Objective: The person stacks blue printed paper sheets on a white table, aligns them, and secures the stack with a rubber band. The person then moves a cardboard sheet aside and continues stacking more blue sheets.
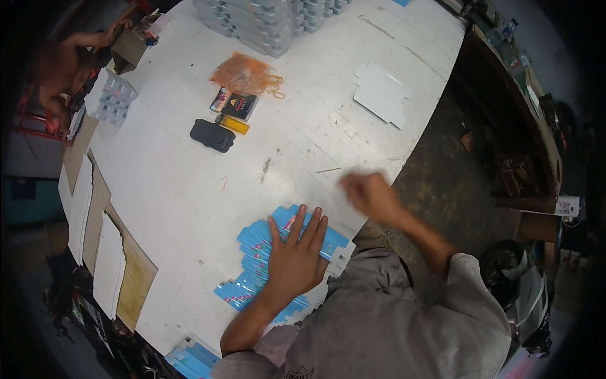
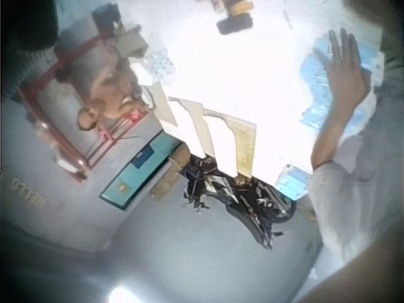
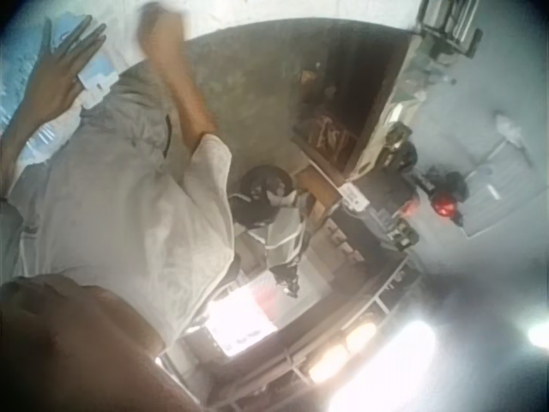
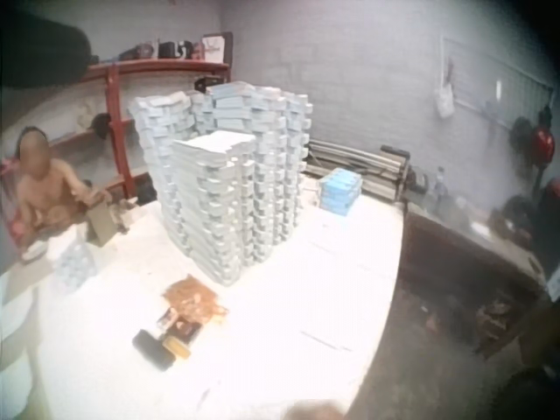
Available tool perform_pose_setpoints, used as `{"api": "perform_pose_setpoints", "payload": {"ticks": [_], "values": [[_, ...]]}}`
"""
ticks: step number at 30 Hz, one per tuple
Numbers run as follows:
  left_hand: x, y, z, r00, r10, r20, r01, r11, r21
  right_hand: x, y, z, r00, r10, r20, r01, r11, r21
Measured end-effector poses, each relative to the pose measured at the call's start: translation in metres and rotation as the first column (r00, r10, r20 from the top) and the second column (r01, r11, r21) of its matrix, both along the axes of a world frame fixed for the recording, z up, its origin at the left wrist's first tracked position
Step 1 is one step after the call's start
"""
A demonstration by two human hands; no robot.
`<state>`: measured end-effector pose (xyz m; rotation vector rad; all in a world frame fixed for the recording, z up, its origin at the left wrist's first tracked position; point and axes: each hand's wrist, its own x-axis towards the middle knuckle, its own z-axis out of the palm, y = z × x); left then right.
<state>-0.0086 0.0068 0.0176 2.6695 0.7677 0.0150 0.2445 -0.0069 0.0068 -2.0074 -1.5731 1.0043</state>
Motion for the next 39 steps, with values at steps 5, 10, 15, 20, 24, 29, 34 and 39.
{"api": "perform_pose_setpoints", "payload": {"ticks": [5, 10, 15, 20, 24, 29, 34, 39], "values": [[0.000, 0.002, 0.002, 0.988, 0.028, 0.155, -0.018, 0.998, -0.064, 0.107, 0.065, -0.057, 0.764, -0.415, 0.495, -0.129, 0.652, 0.747], [-0.002, 0.000, -0.010, 0.971, 0.066, 0.229, -0.050, 0.996, -0.076, 0.047, 0.033, -0.003, 0.948, -0.311, -0.073, 0.319, 0.925, 0.205], [-0.003, 0.000, -0.007, 0.968, 0.054, 0.243, -0.048, 0.998, -0.032, -0.003, -0.001, -0.023, 0.868, -0.002, 0.497, -0.288, 0.812, 0.507], [0.002, 0.001, -0.006, 0.958, 0.093, 0.272, -0.078, 0.995, -0.067, -0.024, -0.011, -0.038, 0.787, -0.025, 0.616, -0.349, 0.805, 0.479], [0.001, -0.002, -0.006, 0.954, 0.153, 0.258, -0.128, 0.986, -0.110, -0.023, -0.006, -0.016, 0.805, 0.081, 0.588, -0.404, 0.801, 0.442], [0.001, -0.004, -0.002, 0.994, 0.017, 0.109, -0.019, 1.000, 0.019, -0.049, -0.033, 0.017, 0.951, 0.125, -0.284, -0.084, 0.985, 0.150], [0.001, 0.003, -0.002, 0.999, 0.019, 0.045, -0.018, 0.999, -0.027, -0.049, -0.036, 0.001, 0.986, -0.126, 0.105, 0.042, 0.813, 0.581], [0.000, 0.002, 0.002, 0.993, 0.047, 0.110, -0.039, 0.996, -0.076, -0.049, -0.091, -0.022, 0.946, -0.162, 0.282, -0.016, 0.844, 0.537]]}}
